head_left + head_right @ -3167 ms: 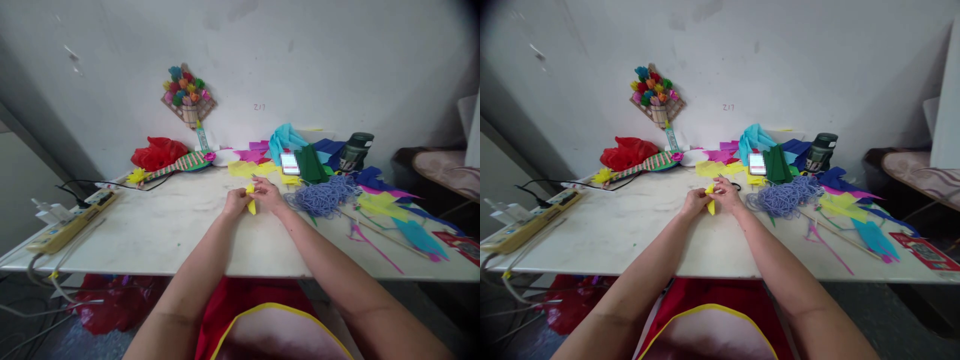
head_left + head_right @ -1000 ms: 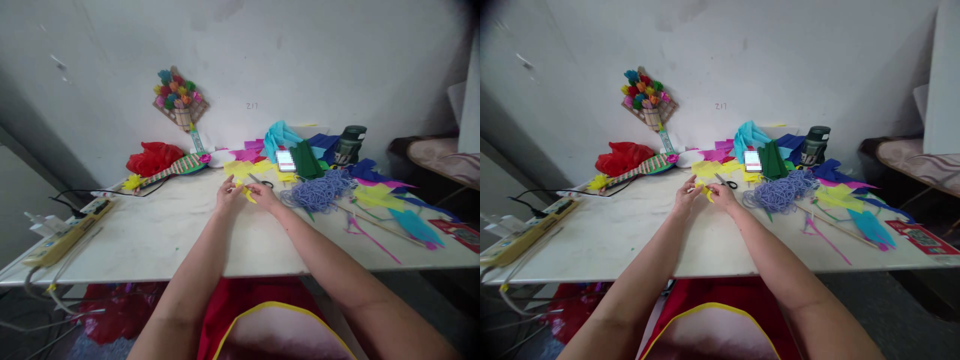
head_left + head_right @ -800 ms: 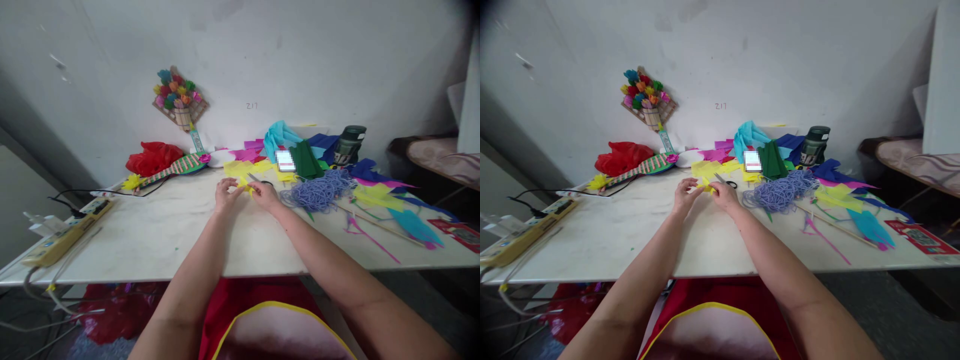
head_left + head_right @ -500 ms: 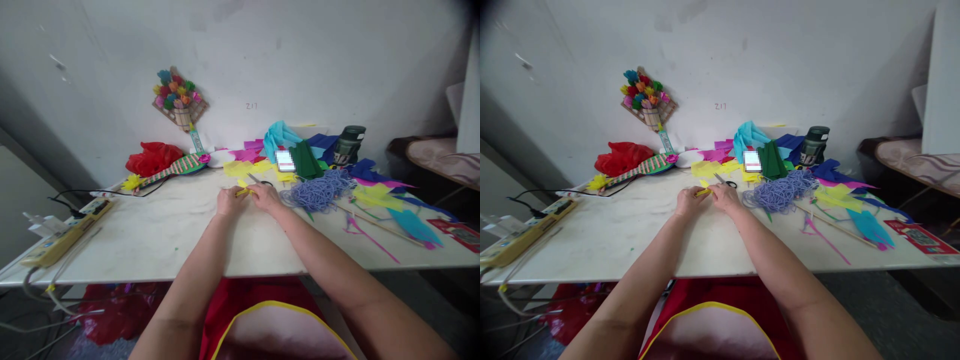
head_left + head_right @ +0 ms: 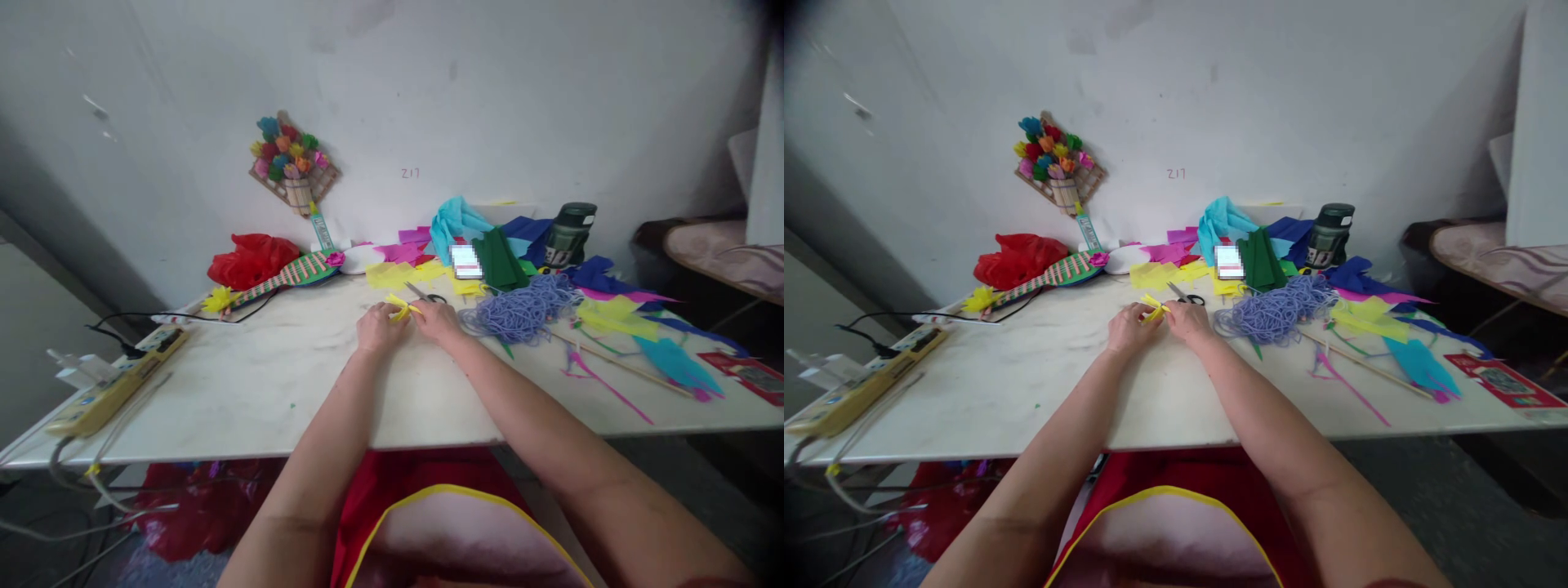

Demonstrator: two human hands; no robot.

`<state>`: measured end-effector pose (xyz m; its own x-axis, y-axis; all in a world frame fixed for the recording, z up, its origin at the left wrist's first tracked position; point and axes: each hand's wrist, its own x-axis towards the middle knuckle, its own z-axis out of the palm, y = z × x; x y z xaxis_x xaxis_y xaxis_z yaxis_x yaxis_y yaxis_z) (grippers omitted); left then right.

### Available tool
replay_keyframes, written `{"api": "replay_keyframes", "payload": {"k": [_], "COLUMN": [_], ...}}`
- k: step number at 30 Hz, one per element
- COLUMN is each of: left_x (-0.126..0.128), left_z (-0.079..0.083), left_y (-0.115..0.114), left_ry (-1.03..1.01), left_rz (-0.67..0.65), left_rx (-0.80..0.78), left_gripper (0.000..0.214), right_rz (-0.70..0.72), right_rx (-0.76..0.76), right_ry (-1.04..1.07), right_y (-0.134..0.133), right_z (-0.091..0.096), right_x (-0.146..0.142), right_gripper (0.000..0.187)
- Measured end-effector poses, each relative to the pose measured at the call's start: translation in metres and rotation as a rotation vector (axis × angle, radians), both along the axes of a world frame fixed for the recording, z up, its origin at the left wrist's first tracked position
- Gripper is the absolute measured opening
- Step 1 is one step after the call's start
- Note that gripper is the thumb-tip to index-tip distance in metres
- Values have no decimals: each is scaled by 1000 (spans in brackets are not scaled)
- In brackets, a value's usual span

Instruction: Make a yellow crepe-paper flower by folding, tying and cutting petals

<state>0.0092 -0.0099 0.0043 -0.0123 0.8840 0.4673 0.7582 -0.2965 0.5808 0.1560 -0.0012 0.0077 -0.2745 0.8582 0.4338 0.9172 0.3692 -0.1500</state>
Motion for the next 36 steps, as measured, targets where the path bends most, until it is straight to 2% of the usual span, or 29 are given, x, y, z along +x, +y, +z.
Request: {"api": "replay_keyframes", "payload": {"k": [5, 12, 19, 22, 26, 36], "left_x": [4, 2, -2, -3, -2, 1], "left_z": [4, 0, 0, 1, 3, 8], "left_y": [-4, 0, 1, 0, -1, -4], "left_ry": [179, 257, 292, 269, 274, 444], "left_rz": [74, 86, 115, 106, 89, 129], "left_rx": [-106, -90, -89, -94, -121, -173], "left_gripper": [27, 28, 31, 30, 29, 31], "right_rz": [78, 158, 183, 203, 234, 231], "right_rx": [49, 40, -93, -99, -88, -44], "right_ry": [-23, 51, 463, 548, 578, 547], "right_y": [-4, -8, -1, 5, 7, 8], "right_z": [1, 3, 0, -4, -6, -8], "right_x": [-3, -4, 1, 4, 4, 2], "right_gripper": [30, 31, 31, 30, 26, 20]}}
